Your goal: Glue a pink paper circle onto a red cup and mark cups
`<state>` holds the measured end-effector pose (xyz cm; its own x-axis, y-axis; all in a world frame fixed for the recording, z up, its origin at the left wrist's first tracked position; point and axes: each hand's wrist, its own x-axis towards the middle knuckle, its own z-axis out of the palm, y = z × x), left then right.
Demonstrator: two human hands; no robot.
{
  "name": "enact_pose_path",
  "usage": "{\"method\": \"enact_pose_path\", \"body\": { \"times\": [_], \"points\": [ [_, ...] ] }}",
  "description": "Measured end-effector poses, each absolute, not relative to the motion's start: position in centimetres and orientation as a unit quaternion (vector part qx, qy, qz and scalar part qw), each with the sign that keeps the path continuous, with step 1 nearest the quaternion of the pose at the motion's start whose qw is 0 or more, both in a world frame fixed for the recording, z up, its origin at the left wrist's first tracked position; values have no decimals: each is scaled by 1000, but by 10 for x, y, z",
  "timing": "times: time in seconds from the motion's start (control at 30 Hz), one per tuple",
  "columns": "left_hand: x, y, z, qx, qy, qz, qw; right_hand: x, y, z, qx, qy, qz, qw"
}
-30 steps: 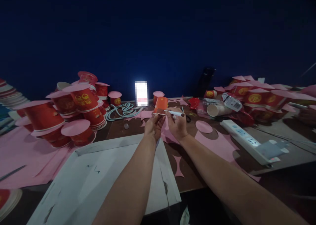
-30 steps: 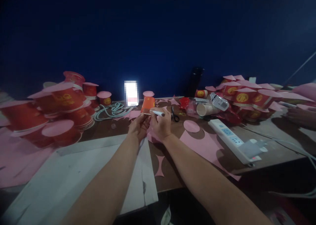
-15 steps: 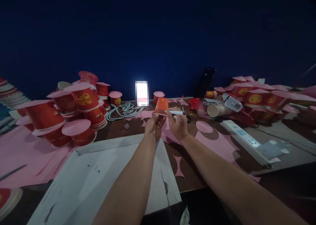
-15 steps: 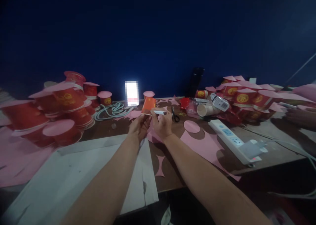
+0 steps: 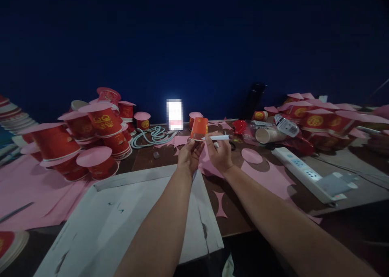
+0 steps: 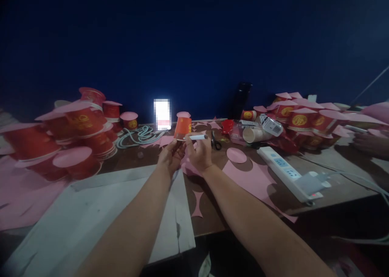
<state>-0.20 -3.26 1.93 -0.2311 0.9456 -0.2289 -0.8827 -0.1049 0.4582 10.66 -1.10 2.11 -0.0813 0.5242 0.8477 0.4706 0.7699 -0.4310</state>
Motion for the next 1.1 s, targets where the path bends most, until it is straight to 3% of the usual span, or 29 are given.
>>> {"method": "enact_pose_path", "body": {
  "times": [0.63,0.8,1.1],
  "points": [
    [0,-31,17,85,277,752,592,104,-13,19,-333,-764,5,552],
    [-1,-32,20,65,265,754,597,105,-13,22,-326,-742,15,585],
    [-6,-31,20,25,249,764,595,112,3,16,-379,-644,186,637]
  ]
}}
